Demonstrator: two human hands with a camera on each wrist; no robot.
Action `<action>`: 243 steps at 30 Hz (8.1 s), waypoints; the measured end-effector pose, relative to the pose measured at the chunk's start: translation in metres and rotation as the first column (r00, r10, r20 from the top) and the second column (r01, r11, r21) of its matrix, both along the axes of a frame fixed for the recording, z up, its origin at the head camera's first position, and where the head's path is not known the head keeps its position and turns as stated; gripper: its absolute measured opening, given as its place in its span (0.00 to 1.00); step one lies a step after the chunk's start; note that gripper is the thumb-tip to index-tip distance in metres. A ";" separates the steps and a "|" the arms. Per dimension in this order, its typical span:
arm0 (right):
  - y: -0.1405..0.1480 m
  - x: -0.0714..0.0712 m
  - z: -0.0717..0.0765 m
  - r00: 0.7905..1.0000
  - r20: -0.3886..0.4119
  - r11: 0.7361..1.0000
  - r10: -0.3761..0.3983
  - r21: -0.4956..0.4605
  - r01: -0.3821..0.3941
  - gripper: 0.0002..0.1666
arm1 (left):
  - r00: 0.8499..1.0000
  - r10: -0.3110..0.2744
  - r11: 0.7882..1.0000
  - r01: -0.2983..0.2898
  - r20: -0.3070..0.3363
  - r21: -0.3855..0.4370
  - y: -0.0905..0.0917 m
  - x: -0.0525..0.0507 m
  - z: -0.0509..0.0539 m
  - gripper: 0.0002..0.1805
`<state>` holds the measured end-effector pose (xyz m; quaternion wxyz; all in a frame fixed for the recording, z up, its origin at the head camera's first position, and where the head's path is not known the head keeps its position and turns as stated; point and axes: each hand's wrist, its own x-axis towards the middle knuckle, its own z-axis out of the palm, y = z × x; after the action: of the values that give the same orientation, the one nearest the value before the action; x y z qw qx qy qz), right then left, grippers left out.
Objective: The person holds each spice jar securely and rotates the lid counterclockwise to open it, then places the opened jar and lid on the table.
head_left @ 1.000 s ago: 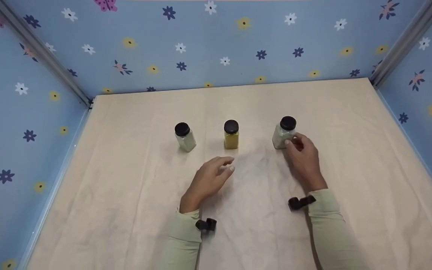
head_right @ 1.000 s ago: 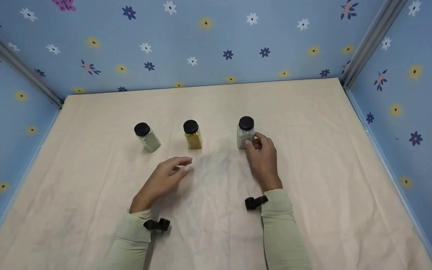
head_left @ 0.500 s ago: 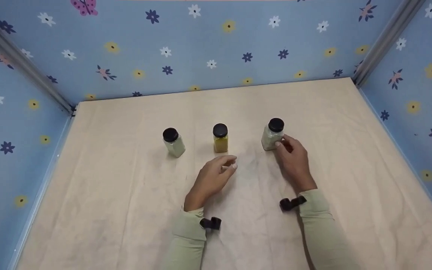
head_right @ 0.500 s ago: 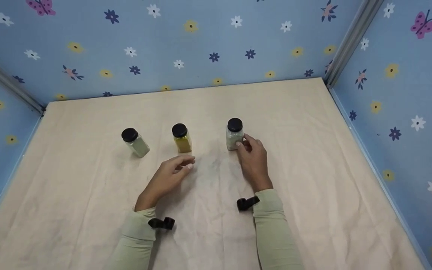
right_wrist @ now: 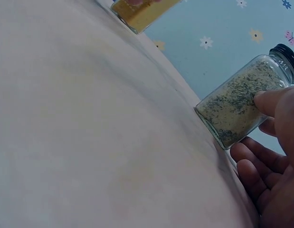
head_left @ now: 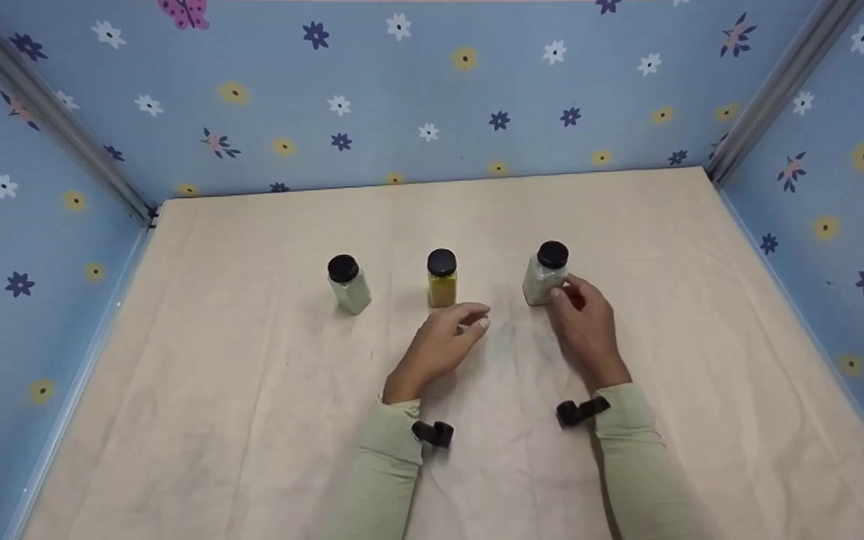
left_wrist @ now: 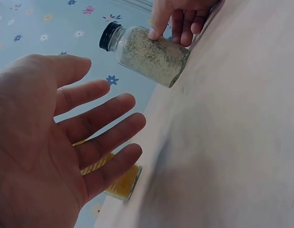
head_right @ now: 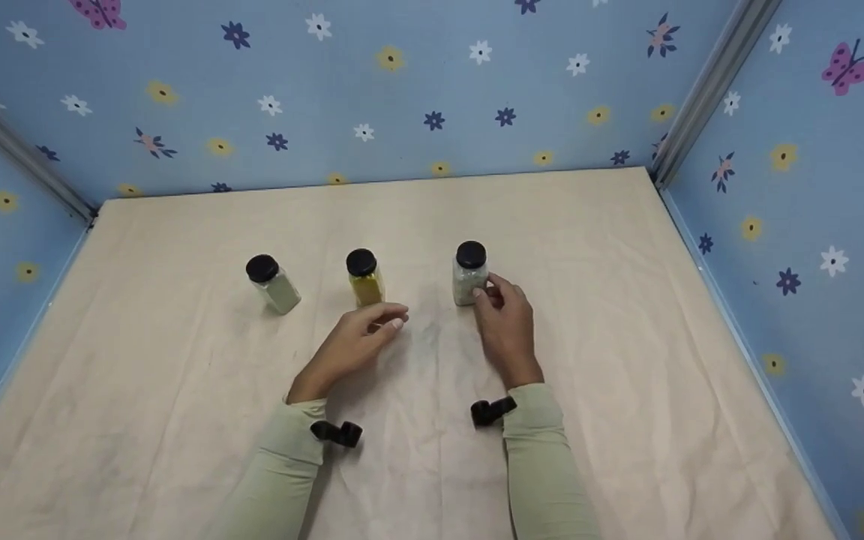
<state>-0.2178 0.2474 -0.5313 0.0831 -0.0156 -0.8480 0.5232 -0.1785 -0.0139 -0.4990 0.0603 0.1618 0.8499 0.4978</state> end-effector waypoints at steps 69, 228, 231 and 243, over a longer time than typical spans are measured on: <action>-0.007 -0.007 -0.006 1.000 -0.022 1.000 -0.013 -0.014 0.013 0.25 | 0.978 0.141 0.755 -0.205 0.152 0.623 0.074 -0.068 0.001 0.16; -0.004 -0.007 -0.003 0.999 -0.036 0.999 -0.037 0.012 0.038 0.24 | 0.996 0.051 0.831 -0.079 0.066 0.551 0.097 -0.085 -0.011 0.24; -0.004 -0.006 -0.003 0.999 -0.040 0.999 -0.035 0.015 0.035 0.23 | 0.997 0.043 0.856 -0.067 0.058 0.513 0.097 -0.085 -0.010 0.25; -0.003 -0.004 -0.004 0.998 -0.030 0.998 -0.049 0.037 0.050 0.23 | 0.998 0.035 0.917 -0.050 0.046 0.396 0.100 -0.085 -0.005 0.29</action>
<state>-0.2223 0.2441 -0.5354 0.1087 -0.0275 -0.8559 0.5049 -0.2635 0.0862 -0.5042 0.0316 0.1428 0.7333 0.6640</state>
